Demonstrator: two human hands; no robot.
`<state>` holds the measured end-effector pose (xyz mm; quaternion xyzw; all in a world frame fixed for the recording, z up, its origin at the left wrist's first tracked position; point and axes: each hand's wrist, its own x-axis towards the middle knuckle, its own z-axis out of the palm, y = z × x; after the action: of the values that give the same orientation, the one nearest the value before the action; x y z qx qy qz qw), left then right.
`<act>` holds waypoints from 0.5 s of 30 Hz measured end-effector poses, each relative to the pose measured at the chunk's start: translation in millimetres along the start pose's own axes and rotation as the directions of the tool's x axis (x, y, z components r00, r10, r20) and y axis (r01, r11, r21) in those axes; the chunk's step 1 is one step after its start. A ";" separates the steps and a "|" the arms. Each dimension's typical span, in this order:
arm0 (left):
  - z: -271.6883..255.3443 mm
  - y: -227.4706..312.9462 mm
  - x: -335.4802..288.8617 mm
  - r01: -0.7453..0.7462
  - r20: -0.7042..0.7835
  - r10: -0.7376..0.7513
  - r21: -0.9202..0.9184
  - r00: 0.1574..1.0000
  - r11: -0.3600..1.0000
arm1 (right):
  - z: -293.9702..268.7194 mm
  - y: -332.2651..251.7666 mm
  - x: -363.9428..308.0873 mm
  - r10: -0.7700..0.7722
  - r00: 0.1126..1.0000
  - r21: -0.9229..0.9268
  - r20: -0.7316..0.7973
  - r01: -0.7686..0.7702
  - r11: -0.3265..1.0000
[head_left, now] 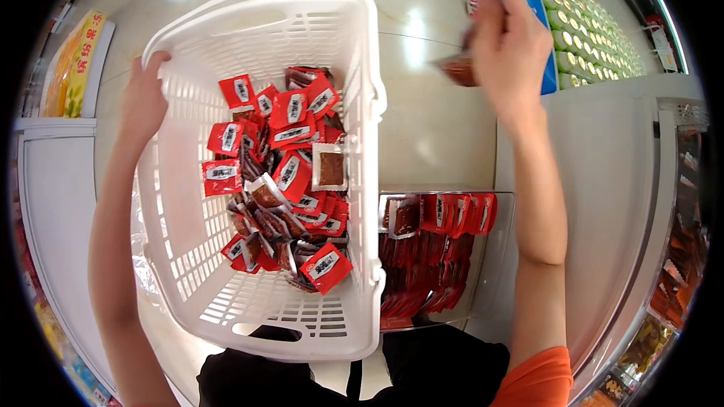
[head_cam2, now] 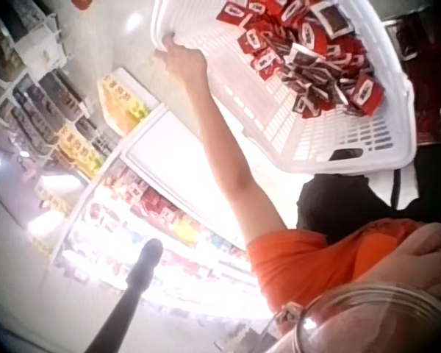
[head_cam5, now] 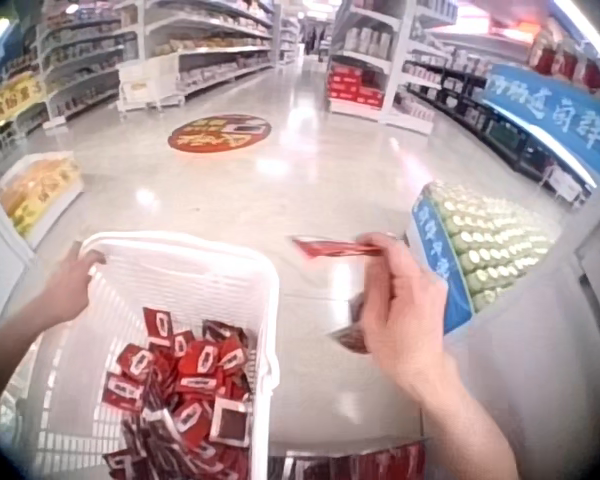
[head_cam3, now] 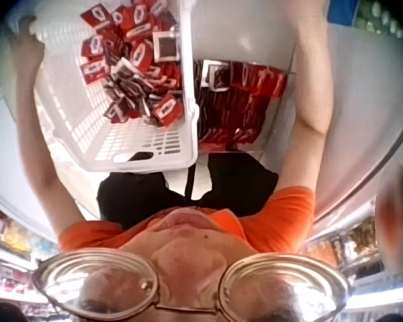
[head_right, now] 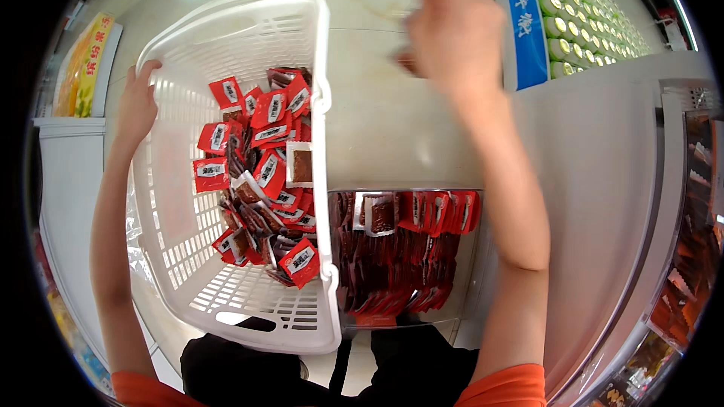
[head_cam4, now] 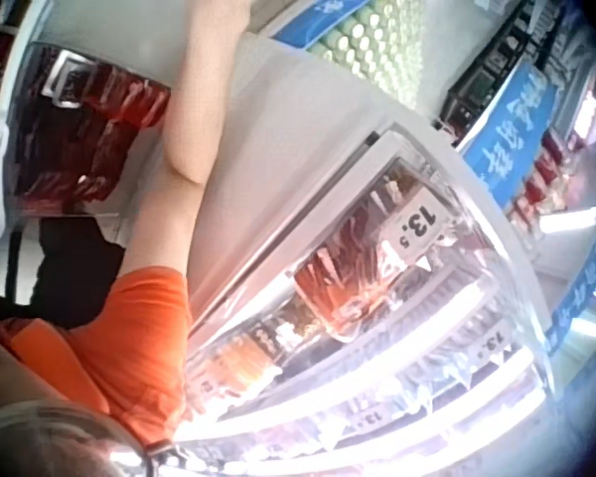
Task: The person sorts red packets from a plastic bag and a container into a white basket while sitting on the floor.
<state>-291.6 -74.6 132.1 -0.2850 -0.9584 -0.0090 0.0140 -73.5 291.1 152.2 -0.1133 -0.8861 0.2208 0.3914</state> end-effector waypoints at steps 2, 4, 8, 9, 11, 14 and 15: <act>0.8 -7.0 0.2 -0.047 -0.015 0.047 -0.036 0.999 0.998 | 13.4 -61.3 -0.1 -0.184 0.980 0.194 0.081 0.165 0.967; -0.9 -22.7 0.1 -0.018 0.017 0.020 -0.108 1.000 0.994 | 43.0 -118.4 -7.0 -0.377 0.923 0.414 0.080 0.314 0.855; -2.1 -18.2 9.0 -0.161 -0.076 0.148 -0.218 0.986 0.962 | 70.3 -146.3 -22.8 -0.556 0.701 0.368 0.447 0.422 0.828; 0.2 -17.9 12.9 -0.212 -0.109 0.191 -0.228 0.975 0.950 | 70.5 -141.2 -21.5 -0.541 0.673 0.413 0.504 0.363 0.835; 3.2 -29.5 6.9 -0.268 -0.153 0.238 -0.224 0.959 0.937 | 77.4 -125.0 -19.2 -0.480 0.778 0.502 0.405 0.249 0.828; -2.3 -19.4 -6.7 0.051 -0.011 -0.061 -0.418 0.998 0.907 | 77.2 -50.6 9.7 0.138 0.952 0.476 0.275 -0.259 0.841; -3.4 -9.7 -5.7 0.140 0.048 -0.132 -0.451 0.990 0.882 | 80.4 -11.3 21.2 0.354 0.900 0.402 0.255 -0.432 0.807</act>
<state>-292.0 -85.9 135.2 -0.2125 -0.9476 -0.2307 -0.0608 -147.8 264.8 123.4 -0.1821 -0.7976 0.5043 0.2763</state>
